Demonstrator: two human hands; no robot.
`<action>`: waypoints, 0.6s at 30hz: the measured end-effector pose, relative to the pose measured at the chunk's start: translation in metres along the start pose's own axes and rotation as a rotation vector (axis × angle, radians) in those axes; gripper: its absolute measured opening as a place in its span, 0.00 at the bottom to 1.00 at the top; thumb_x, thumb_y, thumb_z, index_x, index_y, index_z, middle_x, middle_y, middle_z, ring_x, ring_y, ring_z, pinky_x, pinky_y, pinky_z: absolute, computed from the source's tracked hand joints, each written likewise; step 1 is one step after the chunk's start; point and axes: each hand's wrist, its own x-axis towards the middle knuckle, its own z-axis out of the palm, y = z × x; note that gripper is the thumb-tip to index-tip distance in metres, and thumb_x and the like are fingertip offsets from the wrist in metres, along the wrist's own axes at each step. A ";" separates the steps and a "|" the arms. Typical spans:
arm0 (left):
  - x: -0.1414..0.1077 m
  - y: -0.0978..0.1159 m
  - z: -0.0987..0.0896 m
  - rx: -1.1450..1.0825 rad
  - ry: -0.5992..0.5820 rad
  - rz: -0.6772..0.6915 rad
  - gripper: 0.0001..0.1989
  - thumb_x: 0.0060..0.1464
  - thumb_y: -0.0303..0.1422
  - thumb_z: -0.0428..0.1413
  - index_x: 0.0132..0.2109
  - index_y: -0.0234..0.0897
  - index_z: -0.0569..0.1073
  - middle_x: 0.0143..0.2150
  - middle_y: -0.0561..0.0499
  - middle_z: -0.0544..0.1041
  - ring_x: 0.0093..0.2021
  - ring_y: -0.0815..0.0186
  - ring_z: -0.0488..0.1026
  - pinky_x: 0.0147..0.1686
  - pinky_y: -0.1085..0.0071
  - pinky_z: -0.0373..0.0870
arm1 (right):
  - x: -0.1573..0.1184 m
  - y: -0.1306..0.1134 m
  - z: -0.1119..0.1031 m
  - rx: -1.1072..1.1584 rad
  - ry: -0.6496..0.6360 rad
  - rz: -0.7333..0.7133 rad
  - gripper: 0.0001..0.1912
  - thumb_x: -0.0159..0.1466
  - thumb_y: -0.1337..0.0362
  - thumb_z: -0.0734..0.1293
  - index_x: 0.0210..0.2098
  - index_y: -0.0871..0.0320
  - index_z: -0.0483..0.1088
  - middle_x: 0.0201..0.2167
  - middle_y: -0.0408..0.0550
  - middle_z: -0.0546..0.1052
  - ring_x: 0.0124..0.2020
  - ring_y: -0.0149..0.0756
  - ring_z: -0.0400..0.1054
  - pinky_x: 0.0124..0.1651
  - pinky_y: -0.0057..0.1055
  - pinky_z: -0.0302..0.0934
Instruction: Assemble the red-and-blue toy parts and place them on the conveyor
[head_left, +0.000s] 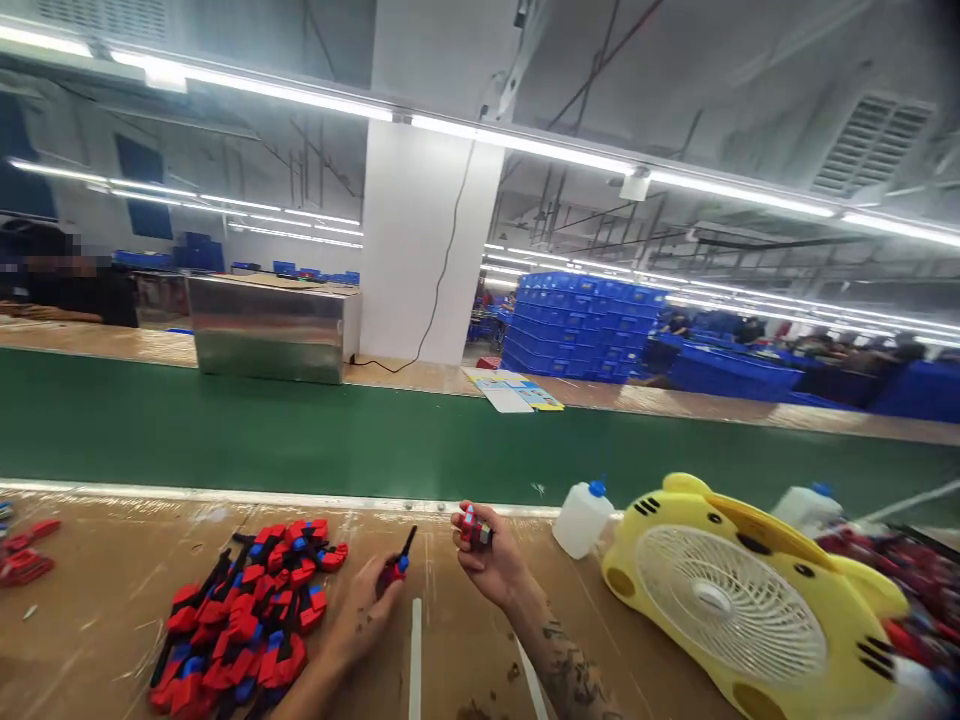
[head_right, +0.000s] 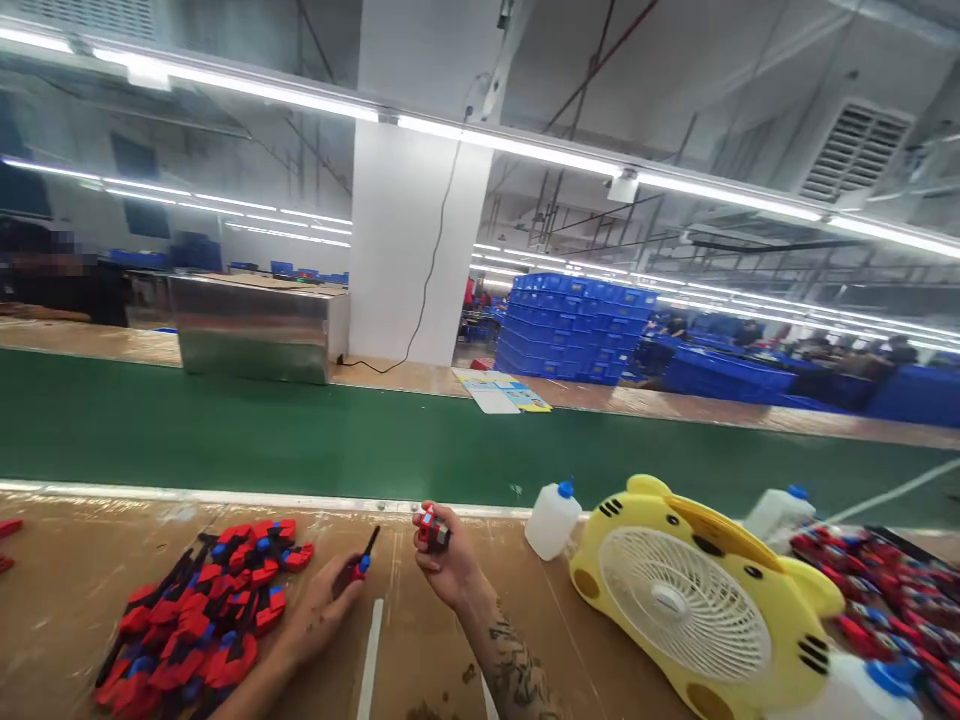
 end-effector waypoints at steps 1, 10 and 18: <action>0.000 0.003 0.003 -0.124 0.000 -0.067 0.25 0.55 0.44 0.59 0.55 0.34 0.72 0.54 0.39 0.75 0.56 0.50 0.71 0.59 0.52 0.65 | -0.013 0.000 -0.010 0.047 0.016 -0.004 0.18 0.57 0.47 0.69 0.37 0.54 0.68 0.27 0.43 0.72 0.17 0.25 0.54 0.15 0.21 0.38; -0.056 0.094 0.038 0.113 -0.584 0.088 0.16 0.61 0.35 0.55 0.55 0.40 0.72 0.53 0.42 0.72 0.54 0.55 0.70 0.57 0.58 0.67 | -0.072 0.037 -0.096 0.300 0.131 -0.055 0.23 0.48 0.61 0.79 0.41 0.56 0.72 0.34 0.44 0.79 0.30 0.31 0.71 0.29 0.25 0.64; -0.056 0.146 0.063 0.837 -1.068 0.563 0.31 0.57 0.19 0.45 0.62 0.51 0.67 0.60 0.47 0.67 0.55 0.55 0.65 0.55 0.59 0.66 | -0.069 0.044 -0.105 0.266 0.122 -0.114 0.21 0.48 0.65 0.79 0.41 0.57 0.74 0.33 0.43 0.80 0.26 0.27 0.70 0.24 0.22 0.57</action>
